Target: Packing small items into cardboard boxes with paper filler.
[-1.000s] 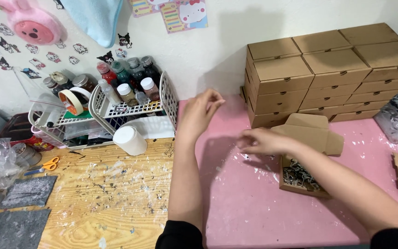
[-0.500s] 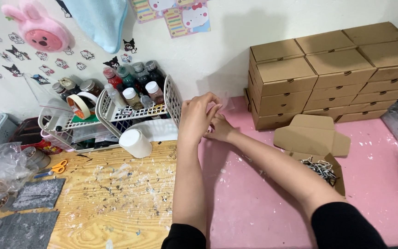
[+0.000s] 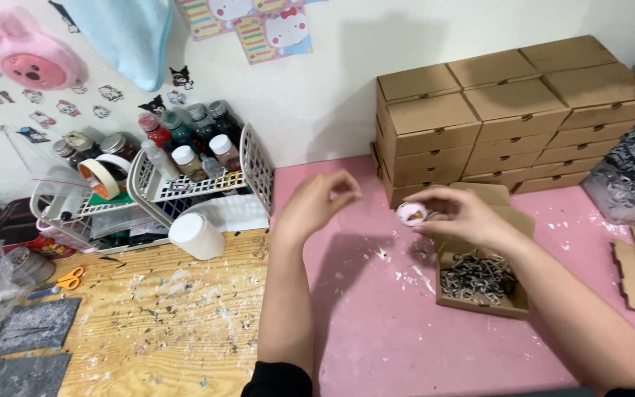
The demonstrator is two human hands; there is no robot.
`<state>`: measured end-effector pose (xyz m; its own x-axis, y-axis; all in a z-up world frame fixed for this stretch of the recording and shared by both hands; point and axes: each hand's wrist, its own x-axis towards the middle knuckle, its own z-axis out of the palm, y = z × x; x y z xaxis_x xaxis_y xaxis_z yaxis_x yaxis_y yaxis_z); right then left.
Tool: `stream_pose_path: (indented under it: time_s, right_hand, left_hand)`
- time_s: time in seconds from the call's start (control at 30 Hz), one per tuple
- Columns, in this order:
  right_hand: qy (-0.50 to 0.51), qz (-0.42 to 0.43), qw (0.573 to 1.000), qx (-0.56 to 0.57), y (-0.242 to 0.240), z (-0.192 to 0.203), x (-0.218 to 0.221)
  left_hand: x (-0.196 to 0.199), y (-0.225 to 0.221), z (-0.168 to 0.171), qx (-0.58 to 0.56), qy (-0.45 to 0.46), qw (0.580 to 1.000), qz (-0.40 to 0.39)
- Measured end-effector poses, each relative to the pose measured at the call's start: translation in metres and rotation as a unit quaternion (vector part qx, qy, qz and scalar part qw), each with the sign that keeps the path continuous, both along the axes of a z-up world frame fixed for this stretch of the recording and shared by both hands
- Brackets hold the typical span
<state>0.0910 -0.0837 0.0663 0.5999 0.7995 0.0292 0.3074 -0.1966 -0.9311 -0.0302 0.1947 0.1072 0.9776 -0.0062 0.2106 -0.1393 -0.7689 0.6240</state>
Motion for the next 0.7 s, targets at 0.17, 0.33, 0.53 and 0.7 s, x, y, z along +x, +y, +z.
stream_pose_path:
  time_s: [0.17, 0.33, 0.53, 0.7]
  right_hand:
    - [0.054, -0.079, 0.995, 0.001, -0.040, 0.016, -0.010]
    - [0.055, -0.029, 0.984, 0.169, -0.056, -0.005, 0.001]
    - [0.012, -0.009, 0.988, 0.153, -0.065, -0.013, 0.000]
    - [-0.133, 0.008, 0.988, 0.081, -0.057, 0.006, -0.014]
  left_hand:
    - [0.004, -0.050, 0.009, -0.020, 0.086, 0.992, -0.095]
    - [0.005, -0.079, 0.012, 0.004, 0.091, 0.981, -0.169]
    - [0.017, -0.091, -0.009, -0.033, 0.086, 0.974, -0.206]
    - [0.019, -0.093, -0.012, -0.005, 0.078, 0.978, -0.194]
